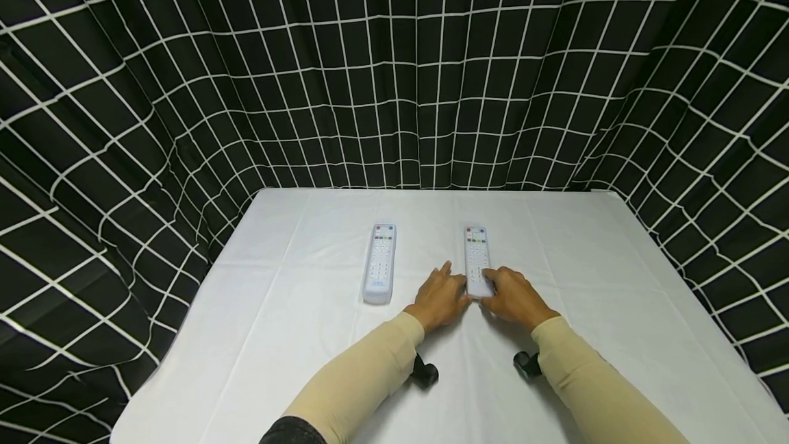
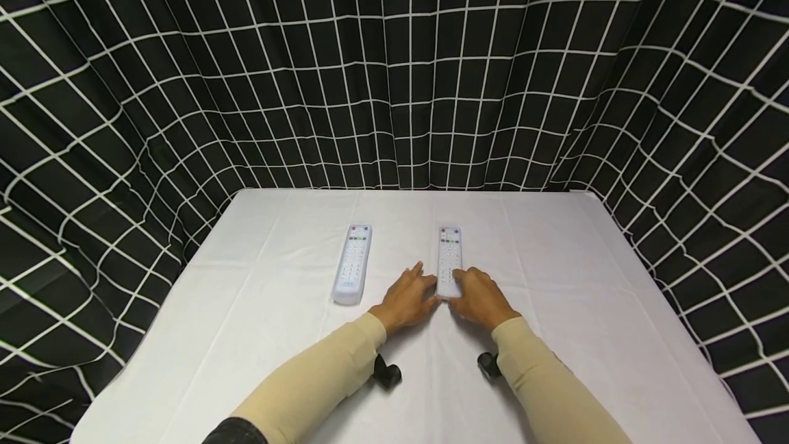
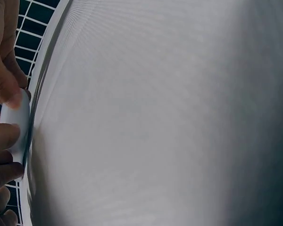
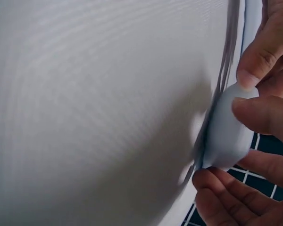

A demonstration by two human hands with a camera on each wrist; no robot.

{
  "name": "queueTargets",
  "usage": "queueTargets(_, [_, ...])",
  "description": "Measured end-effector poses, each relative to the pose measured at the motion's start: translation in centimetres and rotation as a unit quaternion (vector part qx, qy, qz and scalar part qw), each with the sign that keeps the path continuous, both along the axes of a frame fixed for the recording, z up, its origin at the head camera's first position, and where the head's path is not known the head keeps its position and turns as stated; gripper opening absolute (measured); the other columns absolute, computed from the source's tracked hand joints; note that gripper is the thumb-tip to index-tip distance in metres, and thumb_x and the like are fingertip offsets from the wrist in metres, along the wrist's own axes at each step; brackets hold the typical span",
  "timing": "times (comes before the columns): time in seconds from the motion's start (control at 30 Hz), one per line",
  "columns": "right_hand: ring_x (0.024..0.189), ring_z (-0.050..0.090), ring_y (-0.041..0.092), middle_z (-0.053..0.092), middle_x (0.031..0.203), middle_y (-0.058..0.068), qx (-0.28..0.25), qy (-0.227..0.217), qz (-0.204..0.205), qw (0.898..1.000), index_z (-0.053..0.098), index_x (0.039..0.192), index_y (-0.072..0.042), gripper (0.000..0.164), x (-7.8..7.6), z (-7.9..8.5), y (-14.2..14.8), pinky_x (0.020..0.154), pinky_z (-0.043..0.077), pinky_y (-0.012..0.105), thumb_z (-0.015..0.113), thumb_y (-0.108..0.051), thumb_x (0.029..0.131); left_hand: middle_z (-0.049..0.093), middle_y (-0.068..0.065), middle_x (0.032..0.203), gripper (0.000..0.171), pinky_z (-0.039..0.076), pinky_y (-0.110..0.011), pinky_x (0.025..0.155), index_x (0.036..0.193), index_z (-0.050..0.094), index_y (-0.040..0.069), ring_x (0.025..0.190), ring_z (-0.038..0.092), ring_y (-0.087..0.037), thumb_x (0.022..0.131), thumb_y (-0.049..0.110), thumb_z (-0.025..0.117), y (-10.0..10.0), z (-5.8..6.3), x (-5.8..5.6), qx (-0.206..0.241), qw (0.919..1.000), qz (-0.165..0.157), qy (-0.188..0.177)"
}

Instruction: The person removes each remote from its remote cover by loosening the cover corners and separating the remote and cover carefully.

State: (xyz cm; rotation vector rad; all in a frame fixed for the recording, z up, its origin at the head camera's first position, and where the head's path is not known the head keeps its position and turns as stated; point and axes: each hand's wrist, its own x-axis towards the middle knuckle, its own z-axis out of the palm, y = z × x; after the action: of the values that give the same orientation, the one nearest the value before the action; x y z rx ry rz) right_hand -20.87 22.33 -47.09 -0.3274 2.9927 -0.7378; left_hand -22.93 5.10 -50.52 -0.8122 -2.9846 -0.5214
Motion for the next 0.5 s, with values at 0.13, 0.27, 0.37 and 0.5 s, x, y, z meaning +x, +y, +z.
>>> queueTargets(0.13, [0.071, 0.052, 0.020, 0.058, 0.089, 0.012, -0.014, 0.027, 0.010, 1.000, 0.055, 0.125, 0.012, 0.059, 0.2, 0.2, 0.0, 0.060, 0.047, 0.035, 0.080, -0.012, 0.078, 0.056, -0.008, 0.133, 0.038, 0.022, -0.036, 0.111, 0.127, 0.063, 0.012, 0.138, 0.031, -0.023, 0.094, 0.031, 0.062, -0.3, 0.1, 0.0, 0.022, 0.9997, -0.005, 0.010])
queueTargets(0.27, [0.067, 0.050, 0.018, 0.058, 0.082, 0.009, -0.032, 0.099, 0.017, 0.994, 0.063, 0.118, 0.007, 0.048, 0.1, 0.0, 0.2, 0.056, 0.044, 0.034, 0.078, -0.014, 0.078, 0.059, -0.006, 0.129, 0.033, 0.026, -0.037, 0.110, 0.123, 0.064, 0.010, 0.136, 0.034, -0.023, 0.096, 0.027, 0.061, -0.4, 0.5, 0.0, 0.057, 0.9978, -0.016, 0.031])
queueTargets(0.37, [0.069, 0.056, 0.022, 0.062, 0.085, 0.012, -0.042, 0.154, 0.020, 0.987, 0.068, 0.114, 0.003, 0.039, 0.0, 0.0, 0.3, 0.059, 0.047, 0.039, 0.076, -0.014, 0.079, 0.059, -0.008, 0.129, 0.032, 0.029, -0.037, 0.108, 0.122, 0.064, 0.006, 0.134, 0.037, -0.025, 0.097, 0.025, 0.059, -0.4, 0.9, 0.0, 0.095, 0.9945, -0.018, 0.042])
queueTargets(0.5, [0.075, 0.062, 0.030, 0.065, 0.091, 0.017, -0.060, 0.213, 0.024, 0.975, 0.069, 0.113, 0.001, 0.035, 0.2, 0.1, 0.1, 0.064, 0.050, 0.046, 0.075, -0.014, 0.081, 0.060, -0.013, 0.127, 0.031, 0.035, -0.037, 0.105, 0.121, 0.064, 0.003, 0.129, 0.044, -0.027, 0.098, 0.022, 0.056, -0.4, 1.2, -0.1, 0.136, 0.9876, -0.020, 0.076])
